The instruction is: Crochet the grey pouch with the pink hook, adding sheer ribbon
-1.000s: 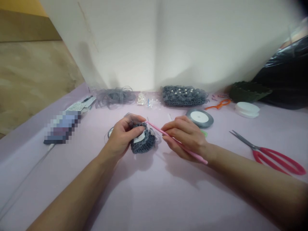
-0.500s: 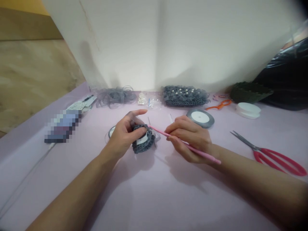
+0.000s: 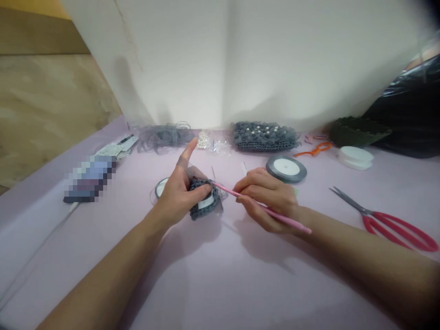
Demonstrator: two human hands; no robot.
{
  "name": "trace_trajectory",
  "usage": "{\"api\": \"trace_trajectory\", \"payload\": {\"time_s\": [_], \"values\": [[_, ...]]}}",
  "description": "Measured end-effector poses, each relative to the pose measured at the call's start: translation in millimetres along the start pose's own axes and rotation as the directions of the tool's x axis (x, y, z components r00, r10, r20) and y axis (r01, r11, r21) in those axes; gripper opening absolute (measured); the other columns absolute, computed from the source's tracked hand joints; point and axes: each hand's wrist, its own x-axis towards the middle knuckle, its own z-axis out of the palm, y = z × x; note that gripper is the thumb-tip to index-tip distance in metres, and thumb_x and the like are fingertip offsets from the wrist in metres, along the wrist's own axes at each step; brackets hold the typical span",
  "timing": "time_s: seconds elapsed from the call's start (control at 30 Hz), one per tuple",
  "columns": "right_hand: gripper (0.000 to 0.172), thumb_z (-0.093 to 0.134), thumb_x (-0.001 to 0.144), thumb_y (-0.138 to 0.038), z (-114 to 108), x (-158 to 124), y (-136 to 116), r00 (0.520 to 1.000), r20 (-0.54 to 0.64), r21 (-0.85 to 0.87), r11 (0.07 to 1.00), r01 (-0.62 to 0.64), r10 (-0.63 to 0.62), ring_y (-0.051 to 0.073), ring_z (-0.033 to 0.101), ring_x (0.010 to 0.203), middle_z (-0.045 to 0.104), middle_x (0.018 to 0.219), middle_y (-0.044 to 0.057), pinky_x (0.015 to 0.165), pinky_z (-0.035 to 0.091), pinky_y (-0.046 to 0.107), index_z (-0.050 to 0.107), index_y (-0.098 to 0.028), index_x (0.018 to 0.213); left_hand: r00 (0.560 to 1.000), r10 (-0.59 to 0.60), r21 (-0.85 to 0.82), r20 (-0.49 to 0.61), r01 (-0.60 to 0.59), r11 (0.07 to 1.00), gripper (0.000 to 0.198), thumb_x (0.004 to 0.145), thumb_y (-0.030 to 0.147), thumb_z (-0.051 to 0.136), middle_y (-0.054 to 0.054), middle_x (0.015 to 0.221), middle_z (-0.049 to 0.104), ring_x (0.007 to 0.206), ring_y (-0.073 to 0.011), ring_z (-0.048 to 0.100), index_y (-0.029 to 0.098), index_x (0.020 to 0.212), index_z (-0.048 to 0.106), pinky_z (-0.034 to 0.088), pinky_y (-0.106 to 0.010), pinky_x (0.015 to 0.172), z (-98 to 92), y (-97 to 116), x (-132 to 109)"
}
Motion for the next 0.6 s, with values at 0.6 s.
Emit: {"api": "trace_trajectory", "payload": {"time_s": [0.6], "values": [[0.044, 0.058, 0.091, -0.040, 18, -2, 14, 0.615, 0.283, 0.766, 0.213, -0.607, 0.736, 0.013, 0.061, 0.069, 0.065, 0.065, 0.004, 0.064, 0.048, 0.023, 0.069, -0.016, 0.055, 1.000, -0.019, 0.057, -0.019, 0.020, 0.998, 0.093, 0.077, 0.015, 0.067, 0.004, 0.077, 0.059, 0.063, -0.0100, 0.055, 0.031, 0.154, 0.017, 0.044, -0.020, 0.056, 1.1, -4, 0]]}}
